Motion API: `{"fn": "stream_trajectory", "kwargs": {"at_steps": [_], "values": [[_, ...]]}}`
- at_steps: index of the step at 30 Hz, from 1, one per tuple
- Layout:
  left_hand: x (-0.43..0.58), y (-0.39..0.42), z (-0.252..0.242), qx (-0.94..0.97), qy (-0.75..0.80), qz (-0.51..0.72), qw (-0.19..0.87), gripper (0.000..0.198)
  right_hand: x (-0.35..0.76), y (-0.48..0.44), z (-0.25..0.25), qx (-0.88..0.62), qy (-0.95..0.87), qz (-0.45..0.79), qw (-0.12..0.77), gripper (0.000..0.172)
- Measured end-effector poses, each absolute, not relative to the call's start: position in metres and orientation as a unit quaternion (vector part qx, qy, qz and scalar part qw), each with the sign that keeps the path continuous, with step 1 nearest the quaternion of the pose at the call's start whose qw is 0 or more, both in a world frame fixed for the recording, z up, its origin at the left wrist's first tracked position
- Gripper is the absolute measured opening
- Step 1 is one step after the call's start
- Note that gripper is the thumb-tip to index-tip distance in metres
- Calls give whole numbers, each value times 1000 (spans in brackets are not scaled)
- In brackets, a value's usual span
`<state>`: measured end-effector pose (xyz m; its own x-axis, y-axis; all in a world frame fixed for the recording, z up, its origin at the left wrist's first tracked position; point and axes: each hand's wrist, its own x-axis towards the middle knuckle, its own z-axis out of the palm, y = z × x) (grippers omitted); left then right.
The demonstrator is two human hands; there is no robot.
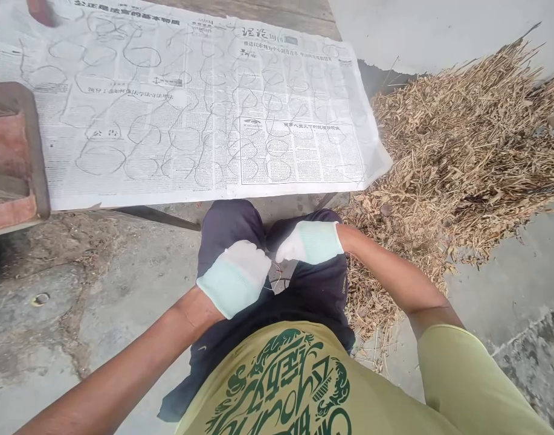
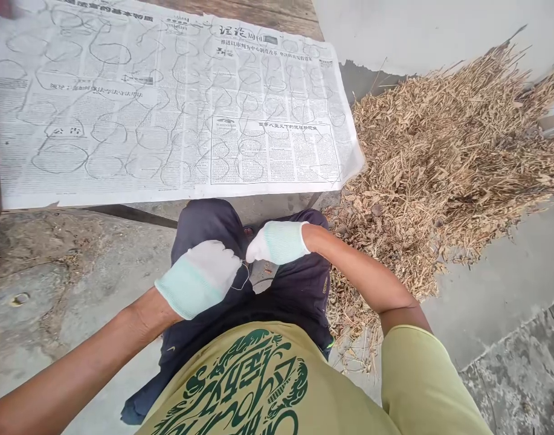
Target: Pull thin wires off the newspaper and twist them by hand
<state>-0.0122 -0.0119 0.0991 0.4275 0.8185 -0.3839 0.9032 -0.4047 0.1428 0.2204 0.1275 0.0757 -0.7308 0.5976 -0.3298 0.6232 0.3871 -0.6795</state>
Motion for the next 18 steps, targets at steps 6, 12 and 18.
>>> {"fn": "stream_trajectory", "kwargs": {"at_steps": [6,12,18], "values": [[-7,-10,119,808,525,-177,200,27,202,127,77,298,858,-417,41,8],[0,-11,129,806,500,-213,234,27,188,123,84,159,880,-434,109,7],[0,-11,133,812,480,-227,242,28,187,128,97,100,907,-382,145,7]]}}
